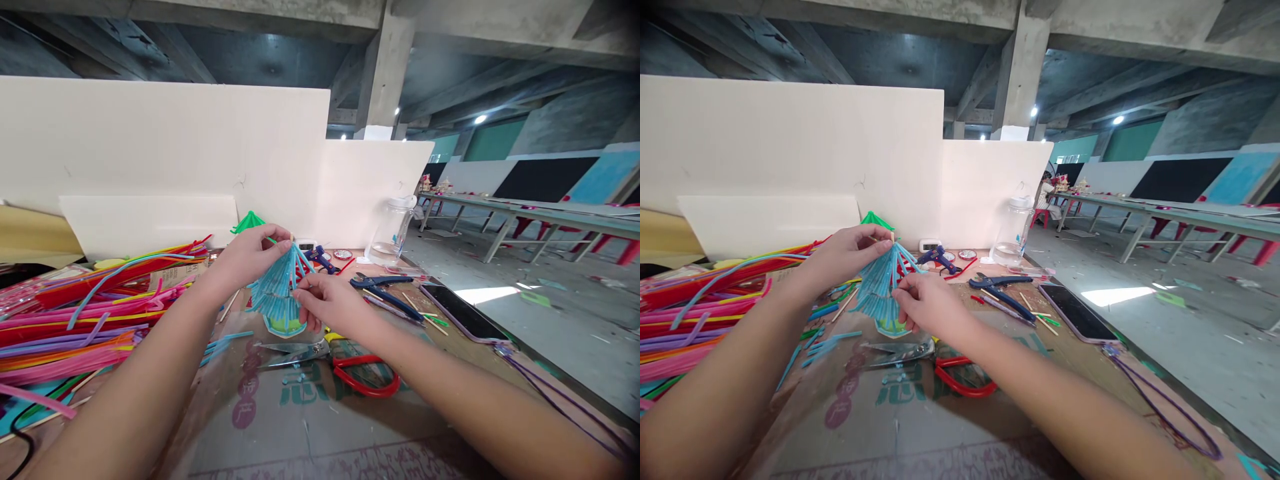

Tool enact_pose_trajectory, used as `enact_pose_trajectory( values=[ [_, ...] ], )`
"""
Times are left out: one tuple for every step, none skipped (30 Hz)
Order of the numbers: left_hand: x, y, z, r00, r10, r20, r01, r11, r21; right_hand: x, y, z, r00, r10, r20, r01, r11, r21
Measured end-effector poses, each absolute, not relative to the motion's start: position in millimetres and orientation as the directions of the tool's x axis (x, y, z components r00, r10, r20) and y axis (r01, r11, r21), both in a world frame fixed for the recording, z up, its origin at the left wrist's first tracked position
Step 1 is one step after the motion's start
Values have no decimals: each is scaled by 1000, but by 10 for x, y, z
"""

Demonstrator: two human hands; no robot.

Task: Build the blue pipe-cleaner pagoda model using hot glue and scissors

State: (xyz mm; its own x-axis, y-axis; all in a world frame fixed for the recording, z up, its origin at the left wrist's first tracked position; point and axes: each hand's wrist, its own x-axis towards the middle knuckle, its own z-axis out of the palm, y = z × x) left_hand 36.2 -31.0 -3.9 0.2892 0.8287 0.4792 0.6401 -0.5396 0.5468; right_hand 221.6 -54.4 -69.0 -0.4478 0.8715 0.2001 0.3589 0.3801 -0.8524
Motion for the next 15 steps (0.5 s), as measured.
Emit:
enact_pose_trajectory(
  values=[
    [361,-310,-40,291,828,479,638,-541,548,2215,-544,-686,-442,872,210,358,386,-850],
    [361,-310,-40,292,828,479,635,-542,550,2215,-543,-681,-436,872,221,358,394,-847],
    [362,-310,-41,292,828,479,633,-543,552,2217,-540,-677,-431,873,229,359,399,-844],
    [365,-312,-41,291,828,480,634,-542,551,2220,-536,-674,-427,874,234,365,403,-839],
    [370,-317,-40,287,828,481,637,-540,550,2224,-532,-672,-424,874,236,374,406,-834],
    [378,-324,-40,281,829,483,644,-537,546,2230,-528,-672,-424,874,239,384,412,-827],
    [388,-333,-39,275,829,488,651,-533,540,2234,-524,-673,-425,872,243,394,419,-818],
    [401,-343,-39,267,826,496,659,-532,532,2238,-520,-677,-428,869,249,402,429,-809],
    [414,-354,-39,260,821,508,668,-533,520,2239,-516,-682,-430,866,257,406,439,-801],
    [428,-365,-39,254,814,523,680,-534,502,2237,-513,-690,-431,863,265,408,448,-795],
    [441,-375,-39,248,805,539,694,-536,481,2232,-511,-699,-429,861,272,410,454,-791],
    [452,-384,-40,244,796,554,709,-536,458,2224,-513,-709,-424,862,278,411,457,-788],
    [461,-391,-40,243,789,564,722,-535,438,2213,-517,-719,-418,863,284,411,458,-788],
    [466,-396,-39,243,786,569,732,-533,425,2201,-524,-730,-409,865,290,409,458,-790],
    [468,-400,-38,244,785,569,738,-531,417,2188,-535,-739,-402,868,293,403,454,-794]
  ],
)
